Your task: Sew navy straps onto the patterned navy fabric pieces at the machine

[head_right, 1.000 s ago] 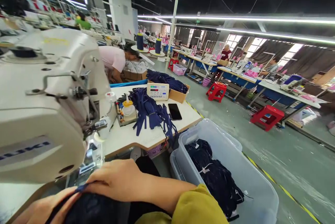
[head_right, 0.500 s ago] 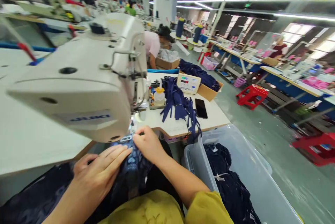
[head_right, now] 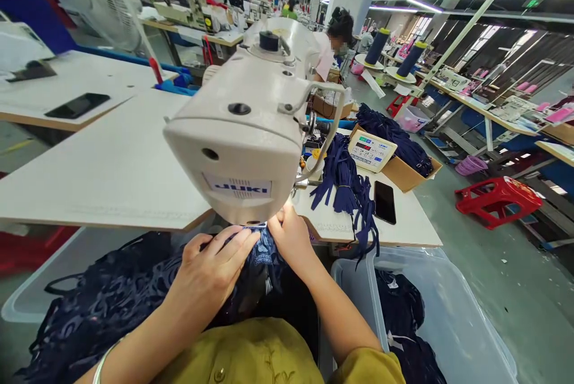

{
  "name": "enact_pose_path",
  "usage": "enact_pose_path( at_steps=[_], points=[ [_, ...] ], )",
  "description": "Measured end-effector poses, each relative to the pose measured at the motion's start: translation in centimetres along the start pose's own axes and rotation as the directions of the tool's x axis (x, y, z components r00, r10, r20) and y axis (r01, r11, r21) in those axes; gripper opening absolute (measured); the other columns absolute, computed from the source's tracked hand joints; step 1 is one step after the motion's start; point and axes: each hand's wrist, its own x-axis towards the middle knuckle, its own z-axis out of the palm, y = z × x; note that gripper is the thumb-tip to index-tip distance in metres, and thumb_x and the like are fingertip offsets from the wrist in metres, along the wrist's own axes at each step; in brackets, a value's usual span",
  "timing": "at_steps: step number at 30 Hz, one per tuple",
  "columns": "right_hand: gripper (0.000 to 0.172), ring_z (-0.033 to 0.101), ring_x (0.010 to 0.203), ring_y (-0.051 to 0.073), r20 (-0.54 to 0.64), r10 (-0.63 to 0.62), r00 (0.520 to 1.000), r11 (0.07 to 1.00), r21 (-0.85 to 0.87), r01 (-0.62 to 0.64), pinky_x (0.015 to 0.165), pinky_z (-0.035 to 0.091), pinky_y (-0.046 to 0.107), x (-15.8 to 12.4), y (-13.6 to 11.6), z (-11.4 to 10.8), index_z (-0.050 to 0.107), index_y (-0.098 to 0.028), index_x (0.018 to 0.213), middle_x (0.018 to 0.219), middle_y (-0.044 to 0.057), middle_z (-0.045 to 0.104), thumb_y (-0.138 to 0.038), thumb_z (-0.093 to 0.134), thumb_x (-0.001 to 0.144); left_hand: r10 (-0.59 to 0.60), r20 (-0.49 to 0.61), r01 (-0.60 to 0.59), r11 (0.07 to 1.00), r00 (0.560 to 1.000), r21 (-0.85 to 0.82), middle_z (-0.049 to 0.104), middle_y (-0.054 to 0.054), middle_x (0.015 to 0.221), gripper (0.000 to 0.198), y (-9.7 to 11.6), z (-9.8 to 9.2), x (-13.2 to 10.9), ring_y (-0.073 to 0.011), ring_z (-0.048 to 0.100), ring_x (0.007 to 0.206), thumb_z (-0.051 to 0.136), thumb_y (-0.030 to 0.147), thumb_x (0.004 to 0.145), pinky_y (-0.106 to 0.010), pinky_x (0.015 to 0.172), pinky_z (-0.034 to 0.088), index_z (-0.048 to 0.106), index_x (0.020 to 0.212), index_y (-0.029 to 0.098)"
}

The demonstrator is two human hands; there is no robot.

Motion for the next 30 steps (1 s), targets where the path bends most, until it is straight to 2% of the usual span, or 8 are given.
enact_pose_path(
  at_steps=[4, 9, 17, 30],
  points=[
    [0.009, 0.045, 0.059, 0.012, 0.007, -0.007, 1.0, 1.0, -0.002, 0.007, 0.058, 0.034, 0.023, 0.25, -0.08, -0.08, 0.05, -0.019, 0.073, 0.058, -0.005, 0.047, -0.019, 0.044, 0.08, 0.0, -0.012, 0.0, 1.0, 1.0, 0.0, 0.068, -0.003, 0.115, 0.037, 0.23, 0.06, 0.32, -0.0199, 0.058, 0.109, 0.042, 0.008, 0.089, -0.036, 0.086, 0.033, 0.063, 0.115, 0.021],
    [0.01, 0.049, 0.062, 0.013, 0.009, 0.004, 1.0, 1.0, -0.008, -0.004, 0.061, 0.037, 0.023, 0.26, 0.06, 0.02, 0.051, -0.019, 0.071, 0.06, -0.004, 0.051, -0.02, 0.045, 0.079, -0.014, -0.012, 0.014, 1.0, 1.0, -0.005, 0.068, -0.002, 0.116, 0.035, 0.42, 0.02, 0.38, -0.0203, 0.058, 0.108, 0.041, 0.009, 0.09, -0.037, 0.086, 0.033, 0.062, 0.116, 0.02],
    [0.015, 0.055, 0.067, 0.017, 0.009, -0.006, 1.0, 0.999, -0.035, 0.006, 0.064, 0.04, 0.025, 0.35, 0.09, 0.0, 0.059, -0.019, 0.083, 0.058, -0.002, 0.052, -0.02, 0.044, 0.08, 0.022, -0.011, -0.022, 0.999, 1.0, 0.039, 0.068, -0.003, 0.116, 0.037, 0.32, -0.02, 0.43, -0.0215, 0.059, 0.105, 0.04, 0.007, 0.089, -0.038, 0.083, 0.034, 0.062, 0.116, 0.018],
    [0.017, 0.059, 0.071, 0.019, 0.046, -0.057, 0.997, 0.997, -0.052, 0.059, 0.067, 0.043, 0.026, 0.37, 0.14, -0.04, 0.061, -0.018, 0.087, 0.06, 0.0, 0.058, -0.019, 0.045, 0.081, 0.014, -0.04, -0.011, 0.997, 0.999, 0.074, 0.069, -0.003, 0.111, 0.038, 0.19, -0.23, 0.58, -0.0209, 0.06, 0.102, 0.042, 0.003, 0.086, -0.037, 0.083, 0.034, 0.065, 0.112, 0.017]
  ],
)
